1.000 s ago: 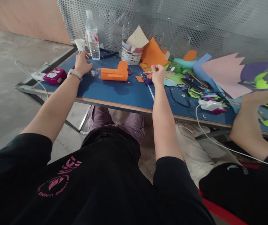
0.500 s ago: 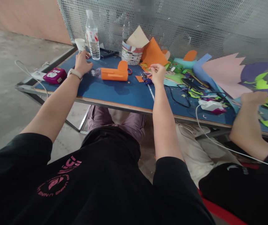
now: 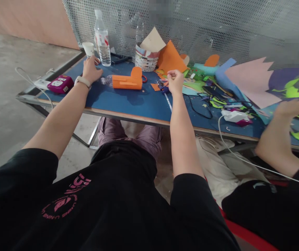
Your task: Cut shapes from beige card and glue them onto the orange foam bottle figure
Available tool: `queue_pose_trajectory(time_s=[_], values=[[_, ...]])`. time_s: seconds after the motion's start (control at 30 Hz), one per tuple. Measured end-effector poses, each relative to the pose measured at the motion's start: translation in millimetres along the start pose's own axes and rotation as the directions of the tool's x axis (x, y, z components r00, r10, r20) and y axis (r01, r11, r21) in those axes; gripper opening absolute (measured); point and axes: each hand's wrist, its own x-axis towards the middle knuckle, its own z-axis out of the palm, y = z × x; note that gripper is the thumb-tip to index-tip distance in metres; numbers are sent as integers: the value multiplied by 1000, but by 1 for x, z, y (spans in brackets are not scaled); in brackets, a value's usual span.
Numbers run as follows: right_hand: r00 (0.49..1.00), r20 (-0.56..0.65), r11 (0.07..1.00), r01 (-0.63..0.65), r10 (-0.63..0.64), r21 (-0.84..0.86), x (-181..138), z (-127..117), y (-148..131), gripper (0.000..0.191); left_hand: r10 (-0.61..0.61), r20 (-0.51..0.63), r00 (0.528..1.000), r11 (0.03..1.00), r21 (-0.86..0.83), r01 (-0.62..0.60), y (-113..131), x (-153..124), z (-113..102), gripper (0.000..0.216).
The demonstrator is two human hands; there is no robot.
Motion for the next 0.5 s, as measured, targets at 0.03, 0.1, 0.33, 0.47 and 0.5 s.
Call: queue_pose_trajectory(time_s=[0.03,0.1,0.33,0.47,0.5], values=[[1000,8,1000,4,-4,-14,0,0,0,86,8,11,1000,1000,8,-8,-1,0,1,80],[1000,26,999,8,-6,-50,1,0,-1,82,16,19,1000,1000,12,-16,-1,0,1,83],[999,41,996,37,-34,-77,-1,1,-5,74,27,33,999,998,-58,-25,6,-5,-8,86],[999,32,1000,-4,4,2,-9,-2,-23,74,-31,6,999,998,-47,31,8,-7,-9,84],[999,33,1000,-13,12,28,-12,-3,-29,75,-34,16,999,999,-28,34,8,-7,-9,84]])
